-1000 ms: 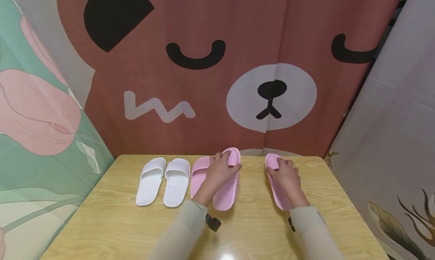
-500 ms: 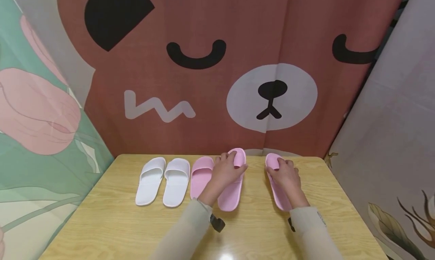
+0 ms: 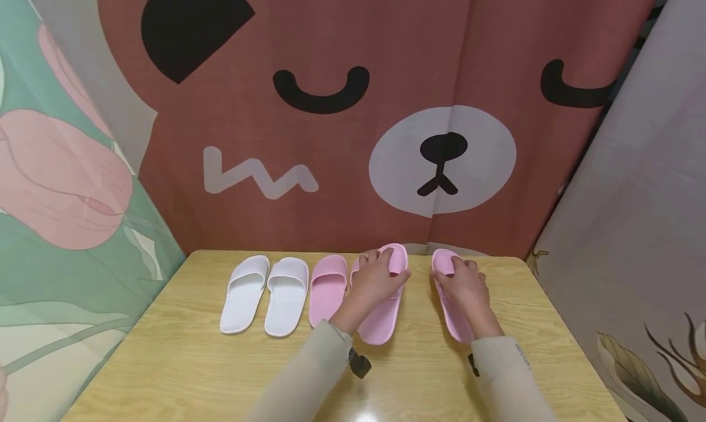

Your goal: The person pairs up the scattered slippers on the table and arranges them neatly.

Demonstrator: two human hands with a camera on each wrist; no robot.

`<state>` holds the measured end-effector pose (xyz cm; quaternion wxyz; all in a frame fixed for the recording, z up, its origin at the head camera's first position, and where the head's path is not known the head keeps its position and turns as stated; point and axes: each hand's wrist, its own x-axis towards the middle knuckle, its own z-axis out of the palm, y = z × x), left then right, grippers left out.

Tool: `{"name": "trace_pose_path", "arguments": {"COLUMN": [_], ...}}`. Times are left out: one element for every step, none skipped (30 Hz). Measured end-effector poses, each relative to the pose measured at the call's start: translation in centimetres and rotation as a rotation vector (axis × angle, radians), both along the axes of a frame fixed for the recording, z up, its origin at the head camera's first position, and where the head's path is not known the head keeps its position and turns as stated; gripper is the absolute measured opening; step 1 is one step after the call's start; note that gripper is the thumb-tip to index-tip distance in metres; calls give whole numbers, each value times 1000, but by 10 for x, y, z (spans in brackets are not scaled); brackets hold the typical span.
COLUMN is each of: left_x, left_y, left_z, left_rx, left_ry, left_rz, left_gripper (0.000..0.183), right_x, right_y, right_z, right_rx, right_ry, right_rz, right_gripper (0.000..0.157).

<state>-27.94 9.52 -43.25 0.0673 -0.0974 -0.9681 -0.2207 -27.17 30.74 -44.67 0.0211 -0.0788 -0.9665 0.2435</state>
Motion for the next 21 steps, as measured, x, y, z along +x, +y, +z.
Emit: {"name": "trace_pose_path", "arguments": {"left_x": [0,-1,-1,-1,-2,-2,-2,-2,-2,-3,-3,-3,-3,-3,-3,-3,-3,-3,-3,-4,-5], "left_y": [2,4,5,7,9,11,13,14,16,18,20,21,23,24,25,26,26,27,28,29,30], "left_z": [0,0,-1,-1,-1,-1,-1,-1,-1,-1,-1,-1,-1,0,-1,-1,-1,-2,-2,-3,-3], "left_rx": [-1,-3,-4,-3,0,1,2,5,7,8,6,5,4,5,2,1,0,1,2,2,-2], "left_ry": [-2,-4,-9,-12,-14,-17,-20,-21,-22,-22,-24,-27,-29,-31,-32,-36,-41,-44,-46,-49,-52], "left_rz": [-2,-3,-2,-1,1,-2,-4,-5,-7,-8,-8,-10,-11,-11,-11,-11,-10,-11,-10,-9,-7], "left_gripper": [72,72,72,72,72,73,73,73,73,73,73,73,73,73,73,73,74,74,74,74,74], "right_x": [0,0,1,1,1,1,1,1,1,0,0,0,0,0,0,0,0,0,0,0,-1], "right_y": [1,1,1,2,2,3,3,4,4,4,5,5,5,5,5,5,5,5,5,5,5], "right_z": [1,1,1,1,1,2,1,1,1,1,1,0,0,0,-1,-1,-1,-1,-1,-2,-2], "right_rx": [2,2,2,1,1,2,3,2,2,1,2,3,1,2,2,2,2,2,1,0,0], "right_ry": [3,4,5,6,7,10,12,12,14,13,15,14,11,7,2,-4,-5,-8,-10,-9,-7], "right_rz": [1,4,7,9,11,14,16,17,19,20,23,25,26,27,27,26,26,24,21,19,18], "right_gripper": [83,82,82,82,82,83,83,83,84,84,84,84,84,84,84,84,85,85,86,86,86]}}
